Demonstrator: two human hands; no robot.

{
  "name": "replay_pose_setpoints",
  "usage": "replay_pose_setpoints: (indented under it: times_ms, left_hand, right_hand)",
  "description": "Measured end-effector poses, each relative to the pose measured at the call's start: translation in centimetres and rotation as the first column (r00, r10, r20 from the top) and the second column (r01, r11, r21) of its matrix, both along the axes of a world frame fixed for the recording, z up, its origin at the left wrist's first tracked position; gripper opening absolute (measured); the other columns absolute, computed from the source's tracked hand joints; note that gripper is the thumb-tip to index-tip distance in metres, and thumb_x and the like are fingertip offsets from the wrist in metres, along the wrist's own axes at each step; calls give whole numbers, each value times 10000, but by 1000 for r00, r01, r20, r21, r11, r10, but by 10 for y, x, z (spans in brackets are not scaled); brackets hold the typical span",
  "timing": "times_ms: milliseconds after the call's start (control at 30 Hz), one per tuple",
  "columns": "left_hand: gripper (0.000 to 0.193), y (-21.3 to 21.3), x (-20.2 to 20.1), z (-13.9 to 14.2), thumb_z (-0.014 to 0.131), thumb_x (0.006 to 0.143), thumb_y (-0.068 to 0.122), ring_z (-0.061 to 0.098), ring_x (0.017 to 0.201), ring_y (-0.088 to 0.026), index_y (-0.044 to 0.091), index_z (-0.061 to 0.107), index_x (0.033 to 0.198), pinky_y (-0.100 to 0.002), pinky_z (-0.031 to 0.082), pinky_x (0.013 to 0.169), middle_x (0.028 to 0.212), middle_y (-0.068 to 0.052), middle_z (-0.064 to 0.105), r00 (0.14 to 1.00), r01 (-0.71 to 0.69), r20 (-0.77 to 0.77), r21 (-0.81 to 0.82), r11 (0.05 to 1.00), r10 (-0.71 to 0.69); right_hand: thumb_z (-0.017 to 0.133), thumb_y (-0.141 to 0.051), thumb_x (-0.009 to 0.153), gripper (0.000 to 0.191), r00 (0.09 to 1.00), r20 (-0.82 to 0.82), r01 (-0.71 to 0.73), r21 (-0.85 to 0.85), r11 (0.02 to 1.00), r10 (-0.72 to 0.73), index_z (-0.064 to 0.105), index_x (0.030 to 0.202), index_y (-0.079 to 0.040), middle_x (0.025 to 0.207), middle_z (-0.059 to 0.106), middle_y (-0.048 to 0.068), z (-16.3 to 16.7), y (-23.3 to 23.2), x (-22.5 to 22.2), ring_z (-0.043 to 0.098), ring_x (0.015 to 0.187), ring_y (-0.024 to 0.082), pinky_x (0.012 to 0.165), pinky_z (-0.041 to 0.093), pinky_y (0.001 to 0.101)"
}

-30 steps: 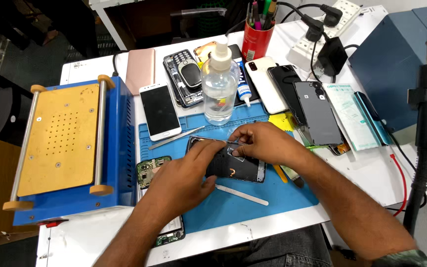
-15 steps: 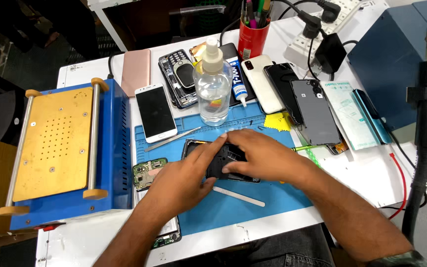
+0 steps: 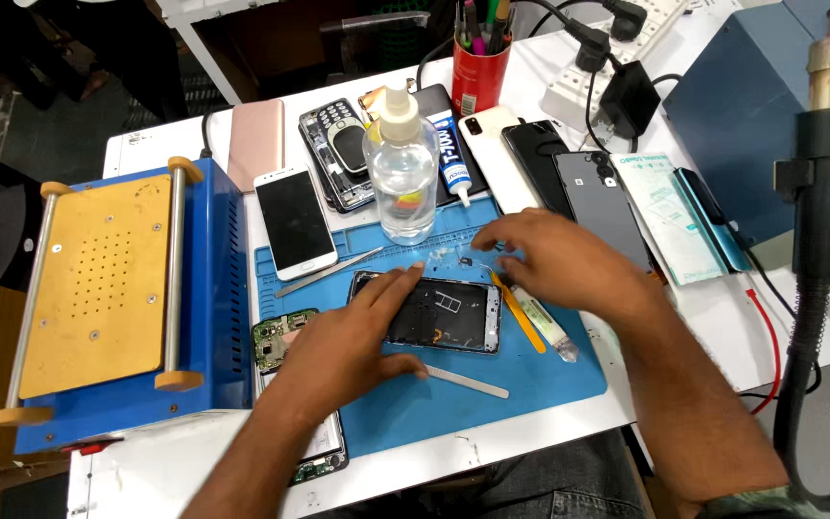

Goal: The person disassembles a smartphone at a repair bench, prying off the back cover and lifting the battery from the chassis with a tool. They handle the frame and internal components, set parts on the mat, and later hold up a phone and press its screen while other people move around the shop.

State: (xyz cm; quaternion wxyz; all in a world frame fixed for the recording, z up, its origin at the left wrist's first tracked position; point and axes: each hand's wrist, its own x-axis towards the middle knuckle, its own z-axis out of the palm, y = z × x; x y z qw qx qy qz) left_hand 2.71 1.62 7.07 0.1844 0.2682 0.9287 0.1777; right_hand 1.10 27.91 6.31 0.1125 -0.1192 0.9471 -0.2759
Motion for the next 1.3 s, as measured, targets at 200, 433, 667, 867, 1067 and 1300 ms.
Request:
replay_pose_setpoints:
  times_ms: [200,433,667,867,1067,1300]
  left_hand:
    - [1185,12,1,-12,872,637,516,703,1010,-348,292,245,1617,-465,594,788,1558,-67,460,999,32,-22,-54,998,-33]
    - [1063,11,3,-14,826,729,456,727,965,-331,297,264,1618,-457,605,762,1493,-51,510,998,37,-46,-53,998,-39]
    - [965,-3,0,4,794,737,530,721,934,-307,311,368,1574,-425,607,746,1462,-46,564,993,-114,-17,6,993,115]
    - [498,-18,-1,8,789,861,351,747,830,-218,164,690,1312,-352,583,702,970,-62,761,939,-106,-253,430,897,232]
    - [306,-23,1,-1,766,899,242,741,755,-170,121,757,1180,-297,562,630,905,-63,767,911,-125,-289,490,863,296]
    - [226,-24,2,-6,748,932,192,737,744,-137,90,767,1134,-271,556,588,920,-69,774,880,-82,-347,560,824,324]
  right_hand:
    - [727,-110,787,366,1000,29,-6,182,983,1,727,1150,-157,1131,663,89,-16,-2,3,611,1151,284,959,489,418]
    - [707,-248,860,217,1000,21,-10,173,985,6,716,1003,-86,1023,706,108,-22,-3,2,663,1031,288,912,518,426]
    - [704,-206,825,180,999,31,13,182,983,-19,718,902,-44,904,729,134,-16,5,-1,696,863,305,782,550,432]
    - [685,-203,833,163,973,228,51,-15,999,-46,724,926,-75,837,774,67,1,20,-4,717,744,189,696,555,351]
    - [629,-212,936,155,965,261,101,-254,962,-32,679,980,-72,863,789,25,7,25,-1,728,785,123,704,580,300]
    - [492,-251,1054,199,940,134,342,-427,837,-315,582,1143,-97,779,635,29,7,18,0,664,616,112,559,531,285]
